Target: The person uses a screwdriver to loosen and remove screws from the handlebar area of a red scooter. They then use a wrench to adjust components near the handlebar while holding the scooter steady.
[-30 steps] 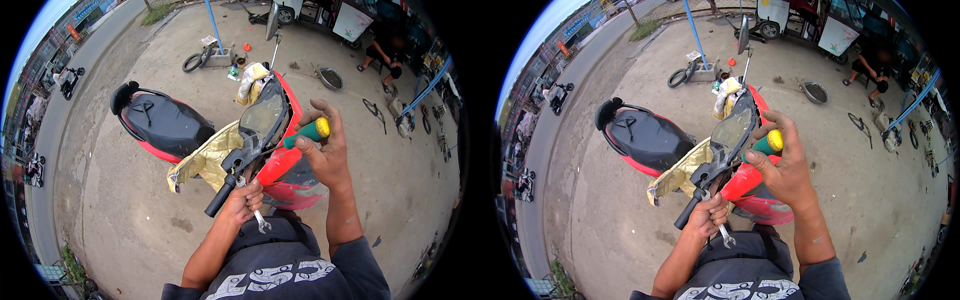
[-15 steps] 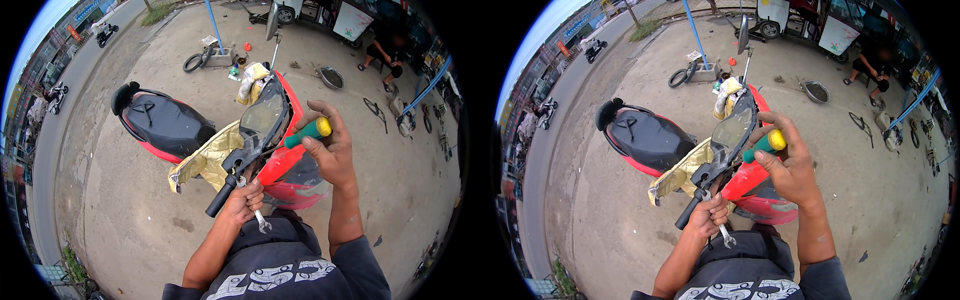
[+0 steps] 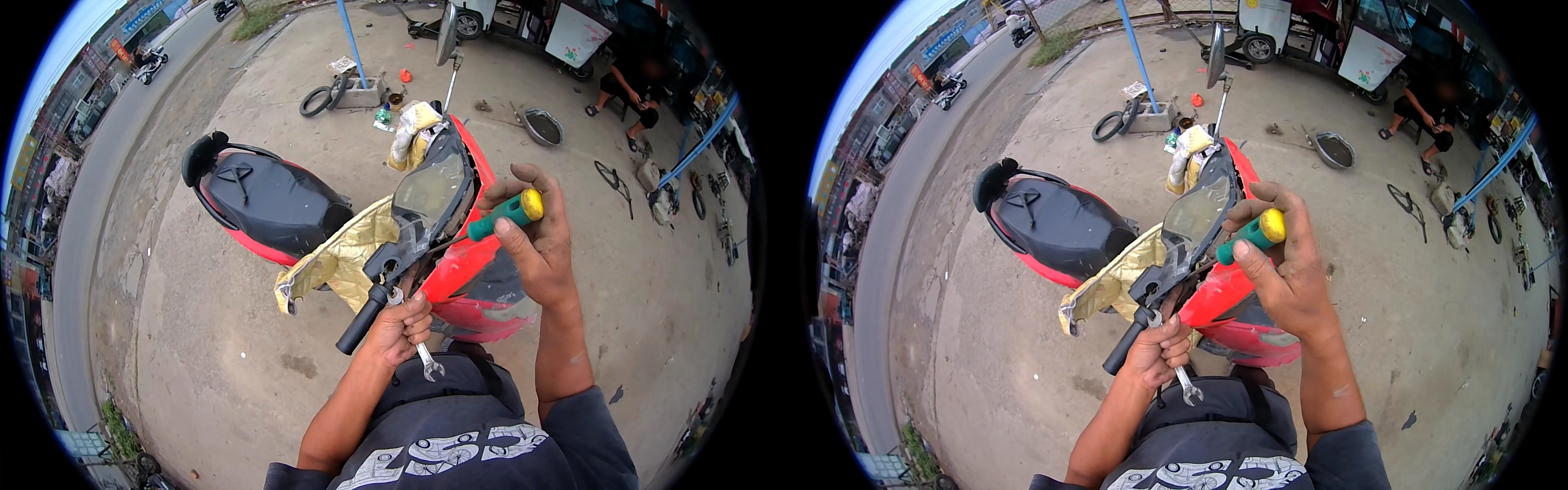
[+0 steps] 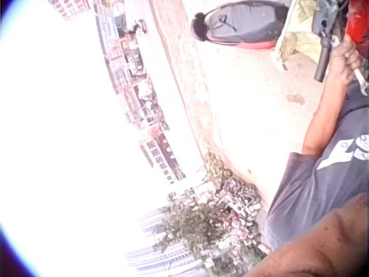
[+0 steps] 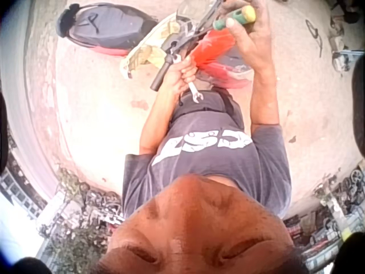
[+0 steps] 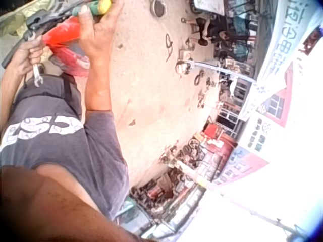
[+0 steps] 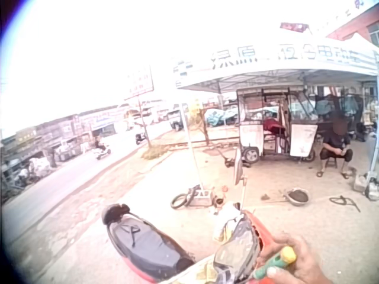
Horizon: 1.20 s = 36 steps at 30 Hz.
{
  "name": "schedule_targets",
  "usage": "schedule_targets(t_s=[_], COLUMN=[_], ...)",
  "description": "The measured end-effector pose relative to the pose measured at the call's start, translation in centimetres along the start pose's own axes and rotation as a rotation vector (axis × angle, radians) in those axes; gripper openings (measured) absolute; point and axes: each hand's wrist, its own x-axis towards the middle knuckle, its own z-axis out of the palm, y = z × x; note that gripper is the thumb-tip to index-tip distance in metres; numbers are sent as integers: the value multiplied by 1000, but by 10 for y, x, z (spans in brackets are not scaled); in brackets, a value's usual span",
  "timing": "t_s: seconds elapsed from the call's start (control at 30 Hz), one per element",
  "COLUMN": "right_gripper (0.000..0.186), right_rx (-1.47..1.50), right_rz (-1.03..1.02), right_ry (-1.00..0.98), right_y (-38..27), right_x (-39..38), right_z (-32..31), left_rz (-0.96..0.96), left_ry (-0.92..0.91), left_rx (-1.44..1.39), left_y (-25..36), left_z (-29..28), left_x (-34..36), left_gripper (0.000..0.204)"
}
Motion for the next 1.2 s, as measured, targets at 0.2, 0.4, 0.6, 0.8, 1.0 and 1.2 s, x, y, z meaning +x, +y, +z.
schedule_targets(t_s=[0.2, 0.4, 0.6, 0.8, 1.0, 1.2], right_gripper=[58, 57, 65, 66, 65, 58], right_rx=[-9, -147, 70, -225, 26, -48], right_rz=[55, -20, 21, -39, 64, 63], right_ry=[-33, -10, 13, 52, 55, 45], right_y=[-3, 2, -1, 3, 2, -5], right_x=[1, -2, -2, -2, -1, -3], right_z=[-2, -1, 5, 3, 1, 5], left_rz=[-9, -2, -10, -6, -5, -6], left_ry=[25, 18, 34, 20, 20, 28], left_rx=[-2, 2, 62, 8, 24, 35], left_y=[1, 0, 0, 0, 0, 1], left_z=[-1, 1, -3, -2, 1, 0], left_x=[0, 0, 1, 1, 0, 1], left_gripper=[73, 73, 68, 68, 65, 54])
